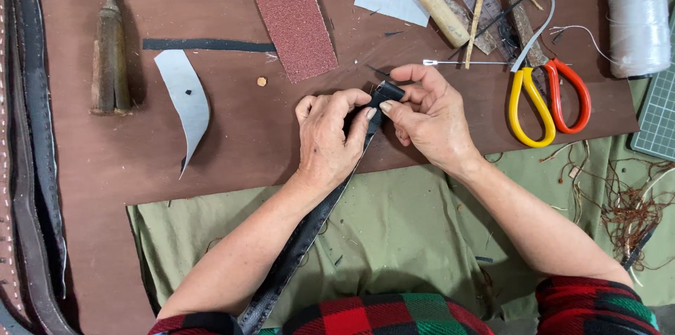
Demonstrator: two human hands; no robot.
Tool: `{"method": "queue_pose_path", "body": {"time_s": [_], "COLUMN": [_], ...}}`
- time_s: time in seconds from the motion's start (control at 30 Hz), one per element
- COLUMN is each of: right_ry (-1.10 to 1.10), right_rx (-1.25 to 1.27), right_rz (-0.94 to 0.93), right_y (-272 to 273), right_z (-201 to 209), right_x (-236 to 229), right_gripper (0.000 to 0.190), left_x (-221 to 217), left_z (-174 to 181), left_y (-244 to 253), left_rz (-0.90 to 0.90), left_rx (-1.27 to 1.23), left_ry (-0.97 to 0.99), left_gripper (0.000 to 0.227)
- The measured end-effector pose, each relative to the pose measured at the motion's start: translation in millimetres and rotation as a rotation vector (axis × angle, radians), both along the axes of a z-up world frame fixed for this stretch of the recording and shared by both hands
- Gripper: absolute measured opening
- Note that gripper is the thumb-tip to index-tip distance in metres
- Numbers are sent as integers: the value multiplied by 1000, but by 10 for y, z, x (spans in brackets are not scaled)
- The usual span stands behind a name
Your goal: Cutting leather strips and assembling keepers onto belts at a workshop station
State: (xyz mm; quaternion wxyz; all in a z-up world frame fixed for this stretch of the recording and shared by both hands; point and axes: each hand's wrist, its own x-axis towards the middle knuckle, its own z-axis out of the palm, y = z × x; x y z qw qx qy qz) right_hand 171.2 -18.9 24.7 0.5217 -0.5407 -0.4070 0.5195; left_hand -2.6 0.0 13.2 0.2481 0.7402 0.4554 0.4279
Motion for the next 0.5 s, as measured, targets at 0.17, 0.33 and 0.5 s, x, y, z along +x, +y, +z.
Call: {"method": "queue_pose_path", "body": {"time_s": [0.17, 0.33, 0.5], "right_ry": [21, 42, 41], "right_rx": [30, 74, 111], "right_rz": [17, 32, 55], "right_y": [-18, -32, -55], "right_z": [-26, -89, 1], "right_x": [17, 36, 19], "right_gripper": [40, 41, 40], "left_x": [1, -65, -124], "left_z": [78, 72, 85], "left_y": [-11, 57, 110], "left_rz": [-16, -69, -144], "left_rx": [-31, 8, -29], "left_ry": [-9, 102, 66], "left_gripper": [31, 34, 14]}}
